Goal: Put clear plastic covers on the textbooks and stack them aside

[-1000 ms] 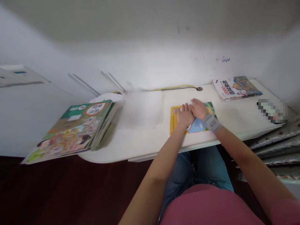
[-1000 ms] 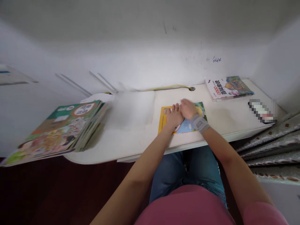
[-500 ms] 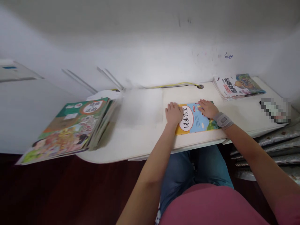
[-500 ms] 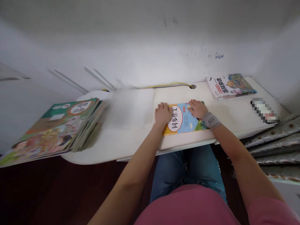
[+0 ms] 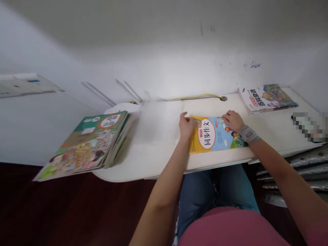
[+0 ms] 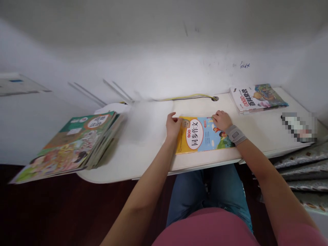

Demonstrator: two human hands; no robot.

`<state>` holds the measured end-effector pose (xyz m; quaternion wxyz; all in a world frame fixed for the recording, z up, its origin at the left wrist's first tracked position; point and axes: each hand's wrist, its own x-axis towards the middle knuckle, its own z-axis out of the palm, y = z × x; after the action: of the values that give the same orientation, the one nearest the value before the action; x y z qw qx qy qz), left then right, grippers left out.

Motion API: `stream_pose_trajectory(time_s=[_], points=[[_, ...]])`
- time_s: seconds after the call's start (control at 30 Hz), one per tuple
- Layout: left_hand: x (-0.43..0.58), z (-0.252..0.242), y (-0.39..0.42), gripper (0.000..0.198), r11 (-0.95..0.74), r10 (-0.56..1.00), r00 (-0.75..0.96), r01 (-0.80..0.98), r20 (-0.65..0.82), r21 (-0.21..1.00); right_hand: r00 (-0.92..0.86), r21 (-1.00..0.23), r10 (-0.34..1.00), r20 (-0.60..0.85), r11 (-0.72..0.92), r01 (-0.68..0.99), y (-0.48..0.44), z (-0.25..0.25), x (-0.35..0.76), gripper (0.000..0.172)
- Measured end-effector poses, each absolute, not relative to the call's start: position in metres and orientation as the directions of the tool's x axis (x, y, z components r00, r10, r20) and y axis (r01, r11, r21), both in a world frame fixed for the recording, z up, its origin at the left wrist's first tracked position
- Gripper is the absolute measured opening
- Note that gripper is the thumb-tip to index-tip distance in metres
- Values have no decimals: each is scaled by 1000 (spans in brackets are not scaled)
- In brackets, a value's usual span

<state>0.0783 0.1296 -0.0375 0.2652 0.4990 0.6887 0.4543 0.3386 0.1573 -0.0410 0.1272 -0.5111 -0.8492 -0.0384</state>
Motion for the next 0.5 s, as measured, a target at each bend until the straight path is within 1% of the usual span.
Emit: stream_pose_trajectory(time_s=[0.07,0.13,0.2,0.33,0.43,0.5], points=[[71,-33,137,61,74,977,-212,292,-11,954,-447,-77,856,258,480,874,157,-41,339,36],[64,-30,144,66,106,994,-46,135,-101,985,-448,-93,856,259,484,870,158,-41,340,35],[58,-29,149,63,165,986,37,2,-165,986,-447,-114,853,271,489,865,158,-42,341,34],[53,-31,154,47,247,969,65,-159,-240,956,-434,-181,834,341,512,840,162,-45,349,33],[53,-33,153,46,245,969,45,-211,-241,946,-397,-256,822,408,521,814,166,-44,359,31],[53,-32,152,46,229,973,22,-207,-230,951,-398,-311,814,422,543,780,169,-41,367,28]])
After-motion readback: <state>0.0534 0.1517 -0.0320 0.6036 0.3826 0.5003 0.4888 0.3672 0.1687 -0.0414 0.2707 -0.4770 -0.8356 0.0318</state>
